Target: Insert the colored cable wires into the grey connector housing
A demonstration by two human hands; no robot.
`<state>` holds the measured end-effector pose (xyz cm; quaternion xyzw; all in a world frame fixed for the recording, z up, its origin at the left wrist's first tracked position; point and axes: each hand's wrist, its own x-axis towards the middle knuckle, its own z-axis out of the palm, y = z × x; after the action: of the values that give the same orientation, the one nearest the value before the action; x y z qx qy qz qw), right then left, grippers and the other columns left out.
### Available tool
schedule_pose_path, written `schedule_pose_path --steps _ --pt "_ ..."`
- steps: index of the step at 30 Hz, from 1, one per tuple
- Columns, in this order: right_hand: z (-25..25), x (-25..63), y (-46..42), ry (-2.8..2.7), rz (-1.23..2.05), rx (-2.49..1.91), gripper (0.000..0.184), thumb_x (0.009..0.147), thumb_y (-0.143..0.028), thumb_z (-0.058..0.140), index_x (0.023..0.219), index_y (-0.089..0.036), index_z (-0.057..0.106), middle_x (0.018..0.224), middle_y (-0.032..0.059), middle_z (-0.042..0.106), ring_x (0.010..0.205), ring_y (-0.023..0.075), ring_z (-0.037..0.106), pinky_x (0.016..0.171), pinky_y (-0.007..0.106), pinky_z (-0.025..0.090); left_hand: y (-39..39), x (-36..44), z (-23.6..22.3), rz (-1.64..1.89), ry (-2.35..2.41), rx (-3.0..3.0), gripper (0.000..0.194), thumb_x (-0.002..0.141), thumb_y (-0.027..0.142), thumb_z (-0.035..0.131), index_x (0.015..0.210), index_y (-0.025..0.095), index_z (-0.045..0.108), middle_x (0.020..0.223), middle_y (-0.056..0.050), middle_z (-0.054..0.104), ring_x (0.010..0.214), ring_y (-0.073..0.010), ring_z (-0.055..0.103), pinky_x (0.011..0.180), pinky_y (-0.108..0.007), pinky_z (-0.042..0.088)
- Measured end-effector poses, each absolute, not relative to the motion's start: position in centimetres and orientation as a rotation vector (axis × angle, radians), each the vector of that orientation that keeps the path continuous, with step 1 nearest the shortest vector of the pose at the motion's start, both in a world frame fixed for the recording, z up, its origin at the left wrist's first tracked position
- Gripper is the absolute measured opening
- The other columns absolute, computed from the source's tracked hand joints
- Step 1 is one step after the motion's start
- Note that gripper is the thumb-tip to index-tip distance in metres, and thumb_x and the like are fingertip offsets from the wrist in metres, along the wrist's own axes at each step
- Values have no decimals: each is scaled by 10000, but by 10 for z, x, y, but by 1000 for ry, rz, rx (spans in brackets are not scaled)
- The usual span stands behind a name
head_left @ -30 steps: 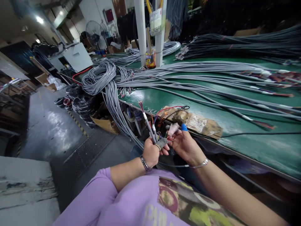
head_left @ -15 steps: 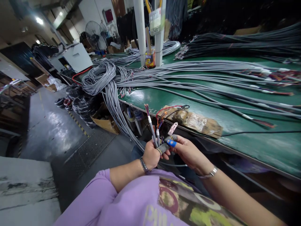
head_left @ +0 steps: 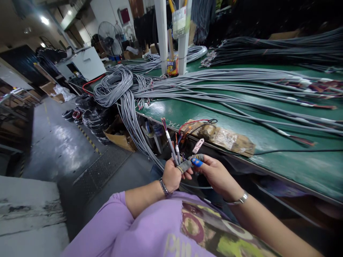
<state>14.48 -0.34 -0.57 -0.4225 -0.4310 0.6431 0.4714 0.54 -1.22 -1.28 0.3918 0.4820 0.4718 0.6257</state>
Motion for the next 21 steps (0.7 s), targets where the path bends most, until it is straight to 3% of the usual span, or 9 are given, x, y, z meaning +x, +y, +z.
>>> schedule_pose_path --steps 10,16,21 --pt "0 137 -3 -977 1716 -1029 264 713 -412 736 651 -188 612 515 -1 598 473 133 529 518 278 395 -13 3 -13 989 1038 934 401 672 506 731 672 144 558 520 -4 600 376 -83 525 363 -180 277" --pt "-9 146 2 -739 1753 -958 254 690 -408 768 667 -203 620 578 -12 575 537 137 534 562 291 467 -9 3 -9 1081 1074 848 418 649 516 734 640 149 534 534 -4 600 376 -71 507 366 -182 264" --pt "-16 160 20 -511 1828 -968 302 762 -527 680 762 -224 673 758 32 666 606 144 586 591 279 515 -4 1 -4 1094 1043 813 385 654 481 726 630 148 535 526 1 586 365 -66 489 359 -187 261"
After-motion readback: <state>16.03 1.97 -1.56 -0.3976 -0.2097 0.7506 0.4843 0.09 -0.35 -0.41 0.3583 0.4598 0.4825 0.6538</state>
